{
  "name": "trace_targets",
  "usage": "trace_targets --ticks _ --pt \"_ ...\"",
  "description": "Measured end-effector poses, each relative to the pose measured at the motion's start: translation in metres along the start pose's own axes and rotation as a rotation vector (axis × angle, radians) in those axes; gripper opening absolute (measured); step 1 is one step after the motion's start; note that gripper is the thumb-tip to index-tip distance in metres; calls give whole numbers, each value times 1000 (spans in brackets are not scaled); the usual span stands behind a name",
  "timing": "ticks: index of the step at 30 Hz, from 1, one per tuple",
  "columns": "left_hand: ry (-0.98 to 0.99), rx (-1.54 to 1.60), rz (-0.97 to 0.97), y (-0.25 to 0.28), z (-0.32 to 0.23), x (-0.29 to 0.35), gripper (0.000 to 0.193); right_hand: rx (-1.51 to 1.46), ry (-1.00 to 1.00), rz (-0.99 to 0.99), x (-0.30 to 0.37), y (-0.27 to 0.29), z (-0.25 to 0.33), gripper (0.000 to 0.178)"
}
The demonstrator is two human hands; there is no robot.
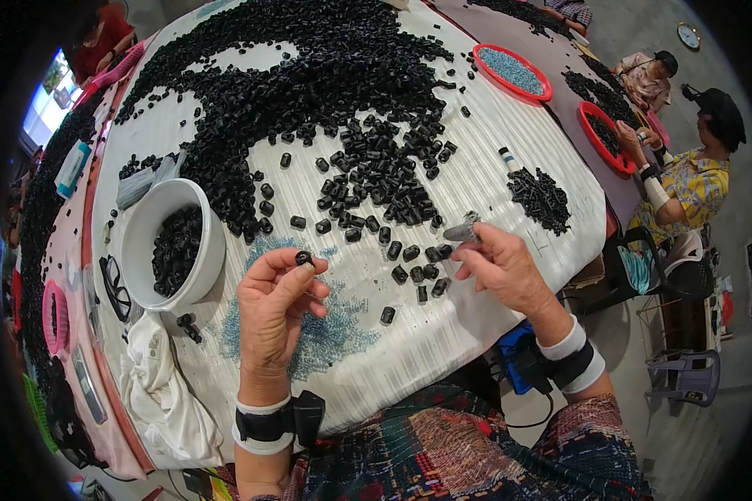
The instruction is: Sorting and inspecting black plastic mechanical components on an assembly table.
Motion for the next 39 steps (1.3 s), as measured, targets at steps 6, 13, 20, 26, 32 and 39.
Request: trace_targets --ticks 6,13,20,26,32,39 --pt "8 -3 -13 2 1 -1 12 108 42 -61 -2 18 2 12" --pt "3 -31 -16 2 0 -1 13 333 315 -46 -11 12 34 17" --pt "3 25 -28 3 -3 4 13 342 511 91 -66 -14 42 12" --pt "28 31 -32 0 0 1 14 747 803 254 -28 -66 52 15" --pt "43 40 -49 5 1 3 14 836 805 261 9 -66 53 23" --pt "45 53 -48 2 -1 3 15 672 702 186 -30 -23 61 18"
Point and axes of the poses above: each hand's wrist, its own x-axis away from the middle knuckle, its own y-axis out of the back of the hand, z = x × y, the point moved 9 cm from there along -x, towards the middle knuckle, and after that the axes turned 12 degrees about y, right-handed, at the moved point
